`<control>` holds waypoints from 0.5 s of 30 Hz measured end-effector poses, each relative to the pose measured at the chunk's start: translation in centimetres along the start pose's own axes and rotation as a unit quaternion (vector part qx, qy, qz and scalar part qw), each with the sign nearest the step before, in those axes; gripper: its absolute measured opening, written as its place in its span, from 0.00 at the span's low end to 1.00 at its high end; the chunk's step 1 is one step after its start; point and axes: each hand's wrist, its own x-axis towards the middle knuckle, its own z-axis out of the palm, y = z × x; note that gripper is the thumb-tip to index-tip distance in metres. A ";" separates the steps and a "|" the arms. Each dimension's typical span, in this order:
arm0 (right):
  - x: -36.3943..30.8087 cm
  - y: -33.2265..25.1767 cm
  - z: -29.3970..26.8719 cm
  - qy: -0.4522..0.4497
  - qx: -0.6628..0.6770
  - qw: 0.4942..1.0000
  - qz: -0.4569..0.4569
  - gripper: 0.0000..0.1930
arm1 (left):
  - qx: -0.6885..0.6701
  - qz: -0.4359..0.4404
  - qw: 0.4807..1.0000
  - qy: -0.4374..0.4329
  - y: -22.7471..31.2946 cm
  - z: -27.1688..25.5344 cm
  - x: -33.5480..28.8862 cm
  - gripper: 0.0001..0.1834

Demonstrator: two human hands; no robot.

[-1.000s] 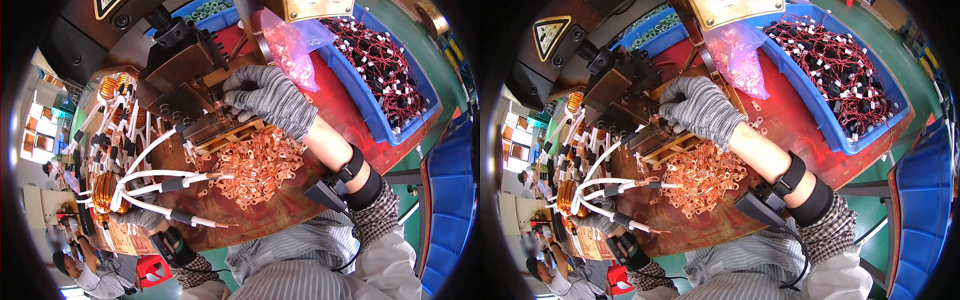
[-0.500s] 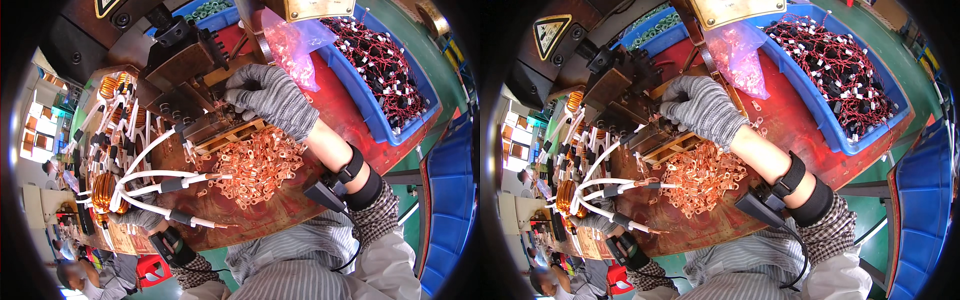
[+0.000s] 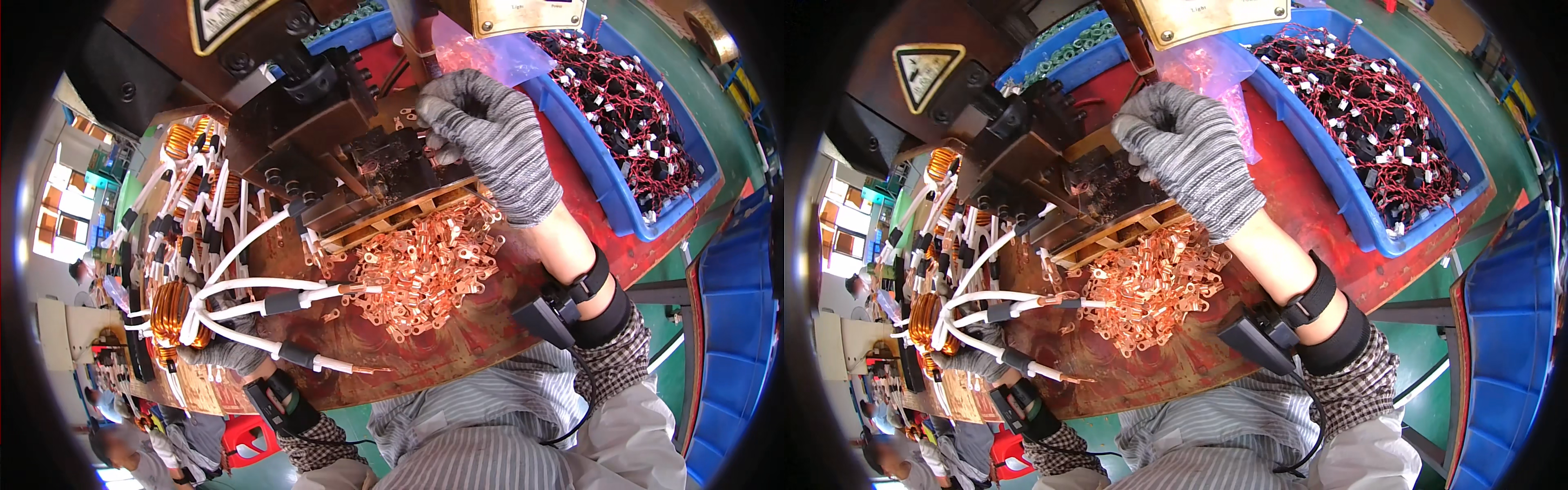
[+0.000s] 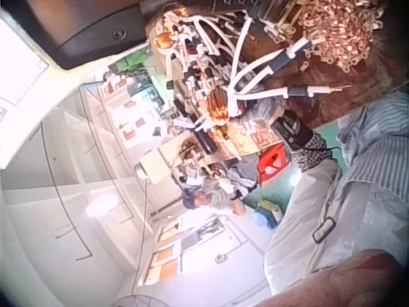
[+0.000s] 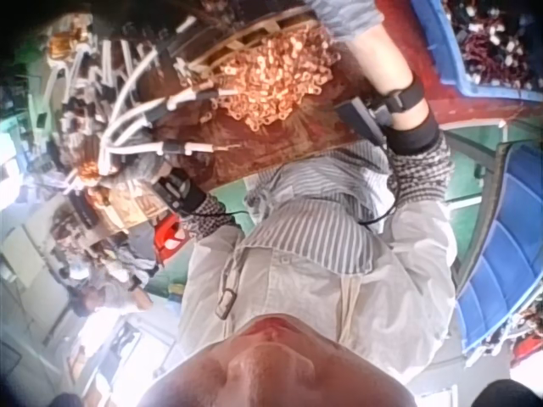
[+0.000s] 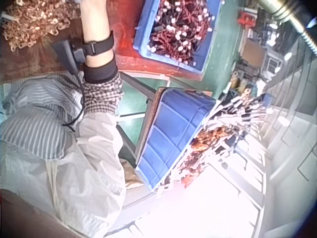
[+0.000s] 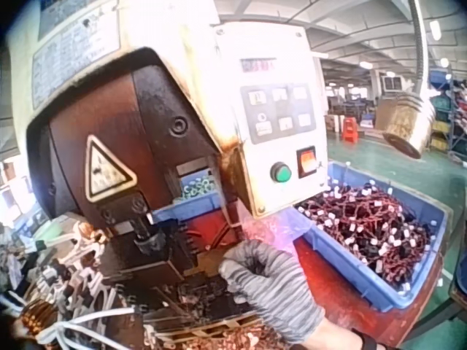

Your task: Crimping metal connectors onto the wire ends of large electrical coils using an industrial press machine.

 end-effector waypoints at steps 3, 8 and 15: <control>-0.1 -0.3 0.0 0.009 0.018 1.000 -0.021 0.06 | 0.015 -0.034 0.998 -0.054 0.2 0.0 0.2 0.50; -3.3 -2.9 0.7 -0.063 -0.071 0.978 -0.185 0.05 | -0.048 0.020 0.998 -0.025 1.3 -0.8 -0.7 0.54; -8.7 -1.1 6.3 -0.331 -0.436 0.746 -0.379 0.18 | -0.036 0.041 0.997 -0.048 -0.8 0.2 0.0 0.56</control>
